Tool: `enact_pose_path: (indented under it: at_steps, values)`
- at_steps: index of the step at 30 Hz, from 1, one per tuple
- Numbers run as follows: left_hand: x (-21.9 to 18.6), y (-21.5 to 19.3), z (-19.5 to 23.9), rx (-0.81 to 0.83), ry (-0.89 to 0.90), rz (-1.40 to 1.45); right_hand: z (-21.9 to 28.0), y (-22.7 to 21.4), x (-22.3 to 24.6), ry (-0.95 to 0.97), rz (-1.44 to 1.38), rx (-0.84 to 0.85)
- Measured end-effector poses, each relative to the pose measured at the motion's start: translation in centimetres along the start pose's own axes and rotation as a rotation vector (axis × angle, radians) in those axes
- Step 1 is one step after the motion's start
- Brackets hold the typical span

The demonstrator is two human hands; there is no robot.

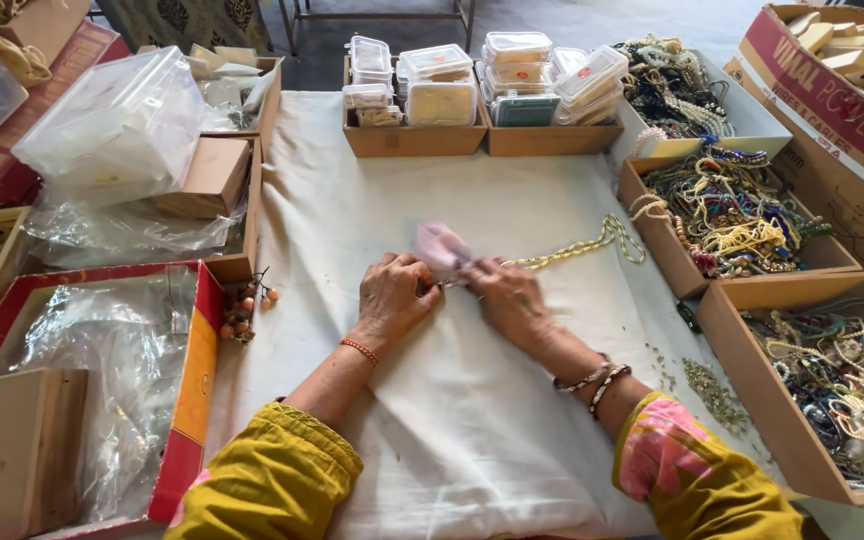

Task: Cleaning a gold-colored chain with a cloth, inspecting it, and placing it into a small cloth pouch and plastic box.

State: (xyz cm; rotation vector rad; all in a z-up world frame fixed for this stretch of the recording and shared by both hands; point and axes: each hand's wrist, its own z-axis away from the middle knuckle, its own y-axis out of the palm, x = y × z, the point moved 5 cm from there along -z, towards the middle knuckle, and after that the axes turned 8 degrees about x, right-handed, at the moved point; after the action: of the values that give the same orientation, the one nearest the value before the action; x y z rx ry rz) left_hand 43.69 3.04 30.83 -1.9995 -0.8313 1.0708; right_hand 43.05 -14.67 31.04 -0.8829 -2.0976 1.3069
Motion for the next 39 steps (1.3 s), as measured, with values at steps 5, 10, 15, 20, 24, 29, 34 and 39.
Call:
enact_pose_path:
  at_steps: [5,10,15,20,24,29,34,39]
  values:
    - [0.2,0.6,-0.1,0.019,-0.008,-0.021,2.1,-2.7,-9.3,0.369,0.196,0.046]
    - [0.1,0.6,0.0,0.047,-0.031,-0.028,5.4,-2.7,-17.3,0.528,0.349,-0.051]
    - [0.3,1.1,0.3,-0.028,0.031,-0.058,4.0,-4.1,-12.3,0.421,0.336,-0.308]
    - [-0.7,0.6,0.2,0.028,0.074,-0.004,0.3,-0.8,-0.1,-0.036,-0.027,-0.115]
    - [-0.4,1.0,0.0,0.037,0.07,-0.02,0.2,-1.1,-0.9,-0.11,-0.036,-0.118]
    - [-0.3,1.2,0.0,0.026,0.043,-0.033,2.3,-2.0,-12.1,0.44,0.264,0.075]
    - [0.1,1.8,0.0,0.05,0.019,-0.069,6.0,-2.3,-19.0,0.588,0.384,-0.072]
    - [0.0,0.0,0.0,-0.035,-0.058,-0.105,3.5,-4.5,-11.3,0.42,0.4,-0.292]
